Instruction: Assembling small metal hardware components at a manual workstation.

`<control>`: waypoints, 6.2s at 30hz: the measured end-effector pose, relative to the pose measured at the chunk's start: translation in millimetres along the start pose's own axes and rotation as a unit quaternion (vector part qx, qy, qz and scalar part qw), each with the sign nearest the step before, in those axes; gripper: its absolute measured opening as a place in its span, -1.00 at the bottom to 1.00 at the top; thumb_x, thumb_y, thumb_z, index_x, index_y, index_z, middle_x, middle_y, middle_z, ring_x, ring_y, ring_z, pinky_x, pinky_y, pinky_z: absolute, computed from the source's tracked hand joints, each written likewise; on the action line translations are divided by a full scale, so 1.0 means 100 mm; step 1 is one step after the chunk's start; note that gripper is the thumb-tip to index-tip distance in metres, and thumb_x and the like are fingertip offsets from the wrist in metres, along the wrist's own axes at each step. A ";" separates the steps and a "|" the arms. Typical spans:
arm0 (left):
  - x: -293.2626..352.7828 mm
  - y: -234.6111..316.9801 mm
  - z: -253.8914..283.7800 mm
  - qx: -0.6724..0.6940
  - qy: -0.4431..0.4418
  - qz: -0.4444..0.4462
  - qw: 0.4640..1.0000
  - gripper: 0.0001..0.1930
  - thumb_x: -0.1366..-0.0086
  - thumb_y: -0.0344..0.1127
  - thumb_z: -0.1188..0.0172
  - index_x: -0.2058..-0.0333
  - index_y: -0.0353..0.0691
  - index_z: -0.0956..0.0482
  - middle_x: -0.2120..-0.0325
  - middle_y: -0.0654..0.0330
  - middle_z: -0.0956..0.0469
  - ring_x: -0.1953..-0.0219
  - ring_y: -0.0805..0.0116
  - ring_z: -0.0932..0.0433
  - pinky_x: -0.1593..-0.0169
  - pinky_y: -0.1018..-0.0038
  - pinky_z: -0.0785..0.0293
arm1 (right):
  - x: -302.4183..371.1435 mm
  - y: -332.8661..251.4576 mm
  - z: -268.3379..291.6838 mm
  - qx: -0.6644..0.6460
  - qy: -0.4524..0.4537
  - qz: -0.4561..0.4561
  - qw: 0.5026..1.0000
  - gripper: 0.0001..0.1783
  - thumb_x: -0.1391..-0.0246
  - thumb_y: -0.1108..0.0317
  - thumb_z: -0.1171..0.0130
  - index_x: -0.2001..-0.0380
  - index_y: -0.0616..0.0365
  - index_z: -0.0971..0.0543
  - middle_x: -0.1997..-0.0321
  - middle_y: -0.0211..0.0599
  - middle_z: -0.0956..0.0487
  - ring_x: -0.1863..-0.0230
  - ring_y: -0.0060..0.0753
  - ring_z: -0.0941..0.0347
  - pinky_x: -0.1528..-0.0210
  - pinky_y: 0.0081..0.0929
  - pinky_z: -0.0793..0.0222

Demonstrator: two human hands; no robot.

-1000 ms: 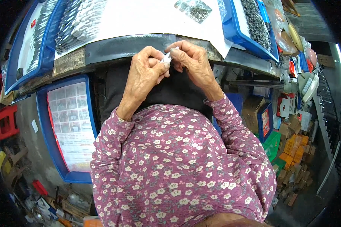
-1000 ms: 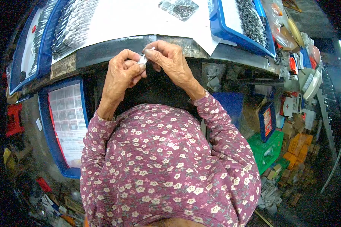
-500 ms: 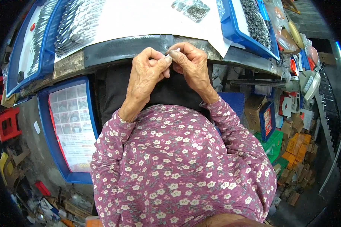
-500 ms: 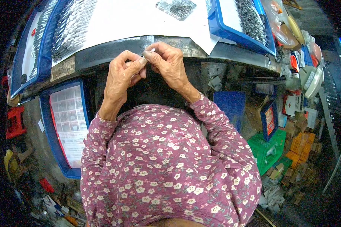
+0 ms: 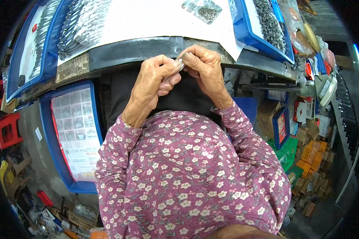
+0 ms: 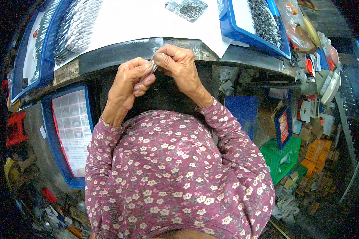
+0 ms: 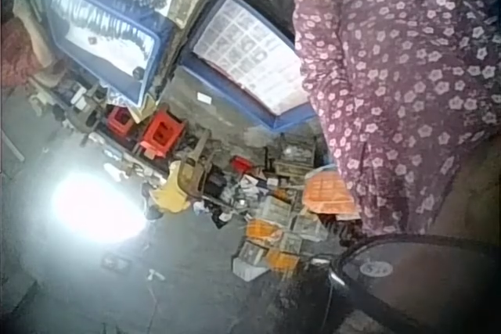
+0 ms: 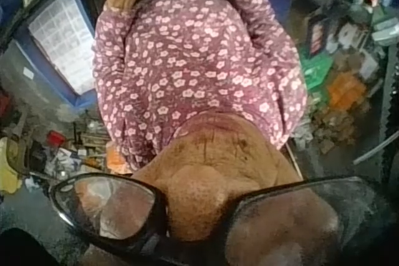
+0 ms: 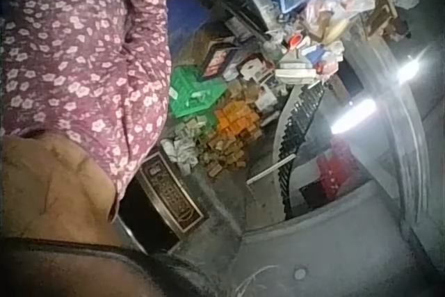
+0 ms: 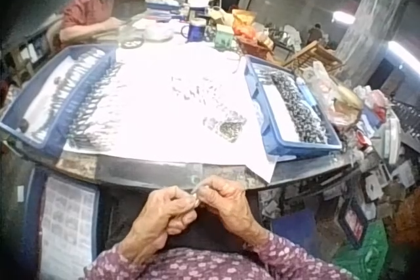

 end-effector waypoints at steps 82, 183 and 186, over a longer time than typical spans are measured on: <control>0.56 1.66 1.87 -0.532 0.562 -0.274 0.572 -0.78 -0.09 -0.43 -0.07 0.23 -0.24 -0.42 0.37 0.05 -0.54 0.28 0.07 -0.50 0.22 0.27 -0.38 | -3.46 -0.32 -1.21 0.620 -0.013 0.380 0.687 -0.84 0.36 0.49 -0.13 0.55 0.22 -0.46 0.39 -0.13 -0.42 0.30 -0.09 -0.39 0.28 -0.25 -0.36; 0.40 2.13 2.72 -0.590 0.278 -0.024 0.757 -0.72 -0.12 -0.32 -0.13 0.20 -0.33 -0.44 0.41 0.21 -0.51 0.41 0.47 -0.46 0.27 0.54 -0.40 | -3.29 -0.41 3.35 0.829 0.228 0.155 0.486 -0.82 0.07 0.47 0.01 0.34 0.21 -0.49 0.27 -0.02 -0.43 0.23 -0.08 -0.45 0.29 -0.24 -0.44; 0.36 2.16 2.66 -0.589 0.271 -0.020 0.761 -0.71 -0.12 -0.32 -0.13 0.19 -0.33 -0.44 0.41 0.21 -0.51 0.42 0.48 -0.46 0.28 0.55 -0.40 | -3.32 -0.38 3.41 0.833 0.219 0.148 0.486 -0.80 0.08 0.49 0.00 0.31 0.20 -0.48 0.25 -0.06 -0.41 0.21 -0.09 -0.43 0.28 -0.21 -0.41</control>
Point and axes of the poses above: each hand's wrist, its own x-axis away from the middle knuckle, its own z-axis out of the back of the hand, y = z × x, the point moved 2 cm from there along -x, towards the middle knuckle
